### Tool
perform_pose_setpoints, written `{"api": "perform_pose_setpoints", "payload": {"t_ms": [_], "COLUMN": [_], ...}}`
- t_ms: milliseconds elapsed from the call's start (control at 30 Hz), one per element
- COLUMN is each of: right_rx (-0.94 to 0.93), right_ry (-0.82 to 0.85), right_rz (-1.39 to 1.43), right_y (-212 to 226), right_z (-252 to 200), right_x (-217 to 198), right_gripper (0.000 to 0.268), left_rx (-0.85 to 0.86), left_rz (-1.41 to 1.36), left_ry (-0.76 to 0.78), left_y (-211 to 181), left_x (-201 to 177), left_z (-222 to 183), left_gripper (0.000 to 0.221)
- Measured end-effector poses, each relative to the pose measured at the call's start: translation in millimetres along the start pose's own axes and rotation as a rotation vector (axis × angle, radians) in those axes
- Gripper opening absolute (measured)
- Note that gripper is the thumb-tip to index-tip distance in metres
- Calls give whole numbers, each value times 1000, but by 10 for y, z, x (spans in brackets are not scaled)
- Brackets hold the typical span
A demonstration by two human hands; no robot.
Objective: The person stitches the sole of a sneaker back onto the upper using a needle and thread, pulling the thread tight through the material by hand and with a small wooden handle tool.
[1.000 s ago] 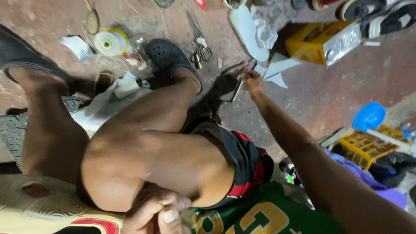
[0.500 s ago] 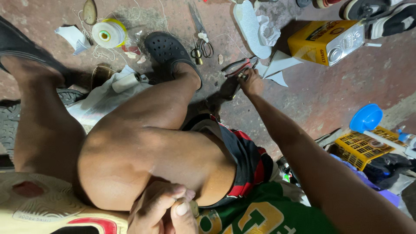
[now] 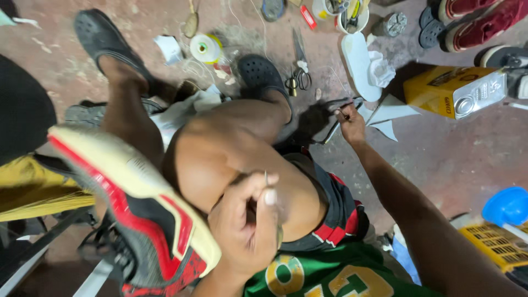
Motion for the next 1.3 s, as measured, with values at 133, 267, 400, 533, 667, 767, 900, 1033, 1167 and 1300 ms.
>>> {"api": "perform_pose_setpoints", "payload": {"t_ms": [133,267,400,533,667,767,900,1033,1167,1300], "right_rx": [144,-42,-140,-387,-452,-440,-385,-429,-426,-460], "right_ry": [146,294,352,322,412,419,380,360,288,292], "right_rz": [650,892,1150,1116,1204,1191,992,882,866,876], "right_y": [21,545,1567,2238,2704,2871,2899,2902,2877,2880], "right_z": [-117,-299,-542,-821,-1028,-1147,-1214,-1260,-1221,-1246], "right_x": [107,-35,-519,-1003,-1307,-1367,-1275,-1174,-1115,-1107], "right_gripper": [18,17,18,9,9,8,8,5,6,6], "left_rx": [18,4,115,134,128,130,143,139,154,207], "left_rz": [-128,-93,12,23,10,41,58,72,134,184], "left_ry": [-22,-18,-10,-32,-46,-74,-91,-101,-113,-109], "left_y": [38,-10,-106,-101,-84,-65,-47,-42,-44,-73], "left_x": [29,25,20,-5,-43,-52,-31,-14,3,16], "left_z": [-37,-78,-99,-193,-292,-358,-355,-347,-329,-303], "left_gripper": [24,28,26,25,26,27,27,27,27,27]}}
Point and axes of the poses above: each hand's wrist, its own z-axis towards the middle knuckle, its own x-axis out of the palm, y = z × x, the point moved 6 cm from there along z, towards the middle knuckle, and after that the axes turned 8 degrees about -z, right-handed, at the moved point
